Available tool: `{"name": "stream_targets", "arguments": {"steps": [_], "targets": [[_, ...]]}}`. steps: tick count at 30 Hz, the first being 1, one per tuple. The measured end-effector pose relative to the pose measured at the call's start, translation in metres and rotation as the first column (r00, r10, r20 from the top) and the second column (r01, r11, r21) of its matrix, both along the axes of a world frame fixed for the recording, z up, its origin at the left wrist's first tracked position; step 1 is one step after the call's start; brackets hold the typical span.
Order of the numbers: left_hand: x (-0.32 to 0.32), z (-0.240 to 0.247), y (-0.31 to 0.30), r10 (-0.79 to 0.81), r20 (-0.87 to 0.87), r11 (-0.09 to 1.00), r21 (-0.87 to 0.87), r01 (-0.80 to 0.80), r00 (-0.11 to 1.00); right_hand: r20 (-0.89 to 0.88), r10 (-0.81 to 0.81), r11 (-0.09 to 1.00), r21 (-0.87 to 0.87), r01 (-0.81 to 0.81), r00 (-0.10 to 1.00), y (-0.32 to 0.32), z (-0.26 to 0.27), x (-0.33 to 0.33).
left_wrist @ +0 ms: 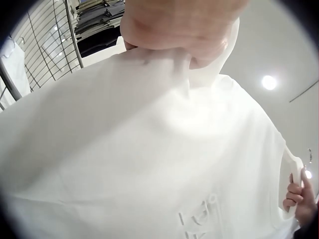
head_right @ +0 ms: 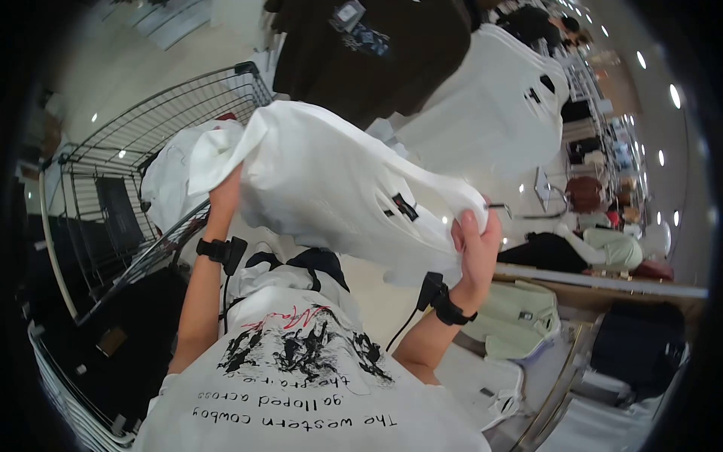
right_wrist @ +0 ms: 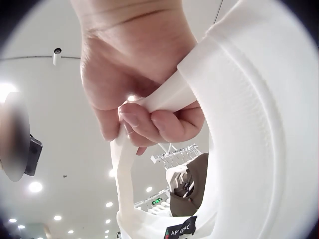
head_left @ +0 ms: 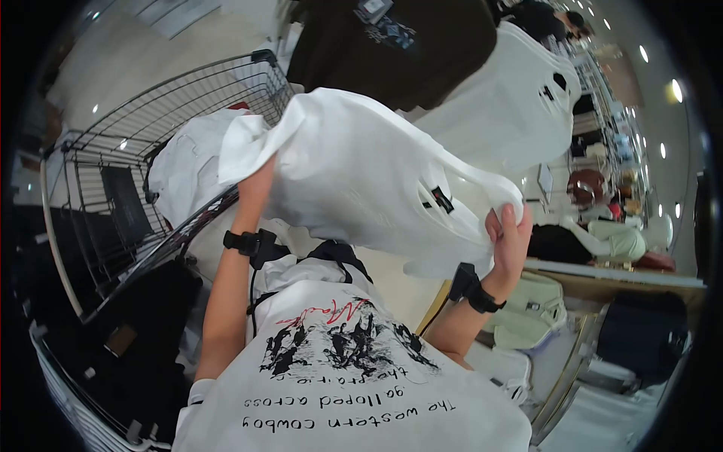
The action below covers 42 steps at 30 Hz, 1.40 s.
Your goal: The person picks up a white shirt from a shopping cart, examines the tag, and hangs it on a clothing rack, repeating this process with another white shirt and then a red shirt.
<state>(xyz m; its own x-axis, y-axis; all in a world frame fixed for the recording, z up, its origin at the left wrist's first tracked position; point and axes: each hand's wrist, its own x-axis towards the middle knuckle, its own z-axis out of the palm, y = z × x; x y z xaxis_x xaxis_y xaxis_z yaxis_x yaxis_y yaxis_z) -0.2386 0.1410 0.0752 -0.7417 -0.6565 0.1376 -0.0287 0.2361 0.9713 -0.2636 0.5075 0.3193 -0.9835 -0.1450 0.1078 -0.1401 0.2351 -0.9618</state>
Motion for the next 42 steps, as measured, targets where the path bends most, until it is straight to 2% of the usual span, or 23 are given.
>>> {"name": "stream_targets", "arguments": {"steps": [2, 6, 9, 12, 14, 16, 17, 18, 19, 20, 21, 23, 24, 26, 28, 30, 31, 32, 34, 36, 40, 41, 42], "targets": [[-0.004, 0.003, -0.003, 0.039, -0.121, 0.997, 0.075, -0.030, 0.992, -0.002, -0.012, 1.000, 0.002, 0.012, 1.000, 0.002, -0.001, -0.004], [-0.010, 0.022, -0.007, -0.002, -0.289, 1.000, -0.027, -0.006, 0.957, -0.011, -0.066, 0.998, 0.024, 0.066, 0.998, 0.005, -0.001, -0.005], [-0.006, 0.016, -0.005, -0.038, -0.275, 0.996, -0.093, 0.012, 0.961, -0.046, -0.124, 0.991, 0.051, 0.126, 0.991, 0.005, 0.001, -0.007], [-0.011, 0.004, -0.009, -0.033, -0.205, 0.988, -0.155, 0.001, 0.978, -0.042, -0.115, 0.992, 0.039, 0.116, 0.992, 0.016, -0.004, -0.010], [-0.020, -0.004, -0.013, -0.030, -0.145, 0.983, -0.185, 0.003, 0.989, -0.033, -0.215, 0.976, 0.033, 0.216, 0.976, 0.014, -0.003, -0.010], [-0.042, -0.020, -0.020, -0.100, -0.108, 0.987, -0.133, 0.085, 0.989, -0.044, -0.257, 0.966, 0.024, 0.259, 0.965, 0.022, -0.001, -0.018], [-0.059, -0.037, -0.032, -0.232, -0.201, 0.964, 0.082, 0.252, 0.952, -0.054, -0.278, 0.959, 0.035, 0.280, 0.959, 0.024, -0.001, -0.024], [-0.060, -0.046, -0.038, -0.260, -0.037, 0.959, -0.122, 0.254, 0.965, -0.096, -0.282, 0.955, 0.068, 0.289, 0.955, 0.026, -0.001, -0.033], [-0.060, -0.055, -0.043, -0.247, 0.116, 0.905, -0.326, 0.272, 0.962, -0.129, -0.285, 0.949, 0.103, 0.299, 0.950, 0.030, 0.001, -0.045], [-0.071, -0.060, -0.041, -0.264, 0.109, 0.895, -0.342, 0.285, 0.958, -0.156, -0.287, 0.941, 0.140, 0.309, 0.945, 0.035, 0.002, -0.060], [-0.078, -0.070, -0.044, -0.215, 0.289, 0.870, -0.377, 0.317, 0.933, -0.172, -0.292, 0.937, 0.149, 0.317, 0.941, 0.038, 0.004, -0.075], [-0.076, -0.096, -0.052, -0.190, 0.493, 0.825, -0.389, 0.410, 0.849, -0.213, -0.290, 0.931, 0.162, 0.327, 0.933, 0.048, 0.007, -0.085], [-0.080, -0.111, -0.057, -0.167, 0.576, 0.798, -0.397, 0.452, 0.800, -0.216, -0.297, 0.931, 0.151, 0.333, 0.930, 0.052, 0.009, -0.098], [-0.081, -0.124, -0.052, -0.163, 0.706, 0.807, -0.306, 0.505, 0.689, -0.226, -0.307, 0.931, 0.131, 0.341, 0.924, 0.071, 0.018, -0.124], [-0.074, -0.139, -0.043, -0.133, 0.746, 0.818, -0.289, 0.497, 0.652, -0.224, -0.333, 0.923, 0.120, 0.365, 0.916, 0.088, 0.028, -0.145], [-0.063, -0.154, -0.041, -0.152, 0.826, 0.839, -0.182, 0.513, 0.543, -0.252, -0.352, 0.918, 0.093, 0.385, 0.902, 0.111, 0.033, -0.167], [-0.063, -0.147, -0.031, -0.140, 0.872, 0.868, -0.119, 0.481, 0.468, -0.245, -0.362, 0.914, 0.094, 0.394, 0.899, 0.119, 0.035, -0.180], [-0.069, -0.115, -0.010, -0.091, 0.921, 0.876, -0.107, 0.470, 0.379, -0.259, -0.345, 0.919, 0.103, 0.381, 0.902, 0.129, 0.040, -0.193], [-0.072, -0.114, -0.004, -0.083, 0.884, 0.885, -0.146, 0.441, 0.460, -0.283, -0.308, 0.927, 0.126, 0.354, 0.908, 0.146, 0.048, -0.214], [-0.072, -0.114, -0.003, -0.027, 0.900, 0.887, -0.180, 0.426, 0.436, -0.266, -0.276, 0.941, 0.119, 0.316, 0.924, 0.162, 0.046, -0.237], [-0.082, -0.116, 0.006, 0.082, 0.916, 0.915, -0.225, 0.334, 0.393, -0.340, -0.232, 0.951, 0.119, 0.286, 0.912, 0.189, 0.059, -0.271], [-0.081, -0.116, 0.009, 0.097, 0.886, 0.916, -0.258, 0.308, 0.454, -0.358, -0.227, 0.950, 0.121, 0.286, 0.906, 0.195, 0.063, -0.279], [-0.082, -0.118, 0.009, 0.109, 0.885, 0.910, -0.272, 0.313, 0.452, -0.374, -0.221, 0.951, 0.124, 0.285, 0.901, 0.199, 0.066, -0.285]]}}
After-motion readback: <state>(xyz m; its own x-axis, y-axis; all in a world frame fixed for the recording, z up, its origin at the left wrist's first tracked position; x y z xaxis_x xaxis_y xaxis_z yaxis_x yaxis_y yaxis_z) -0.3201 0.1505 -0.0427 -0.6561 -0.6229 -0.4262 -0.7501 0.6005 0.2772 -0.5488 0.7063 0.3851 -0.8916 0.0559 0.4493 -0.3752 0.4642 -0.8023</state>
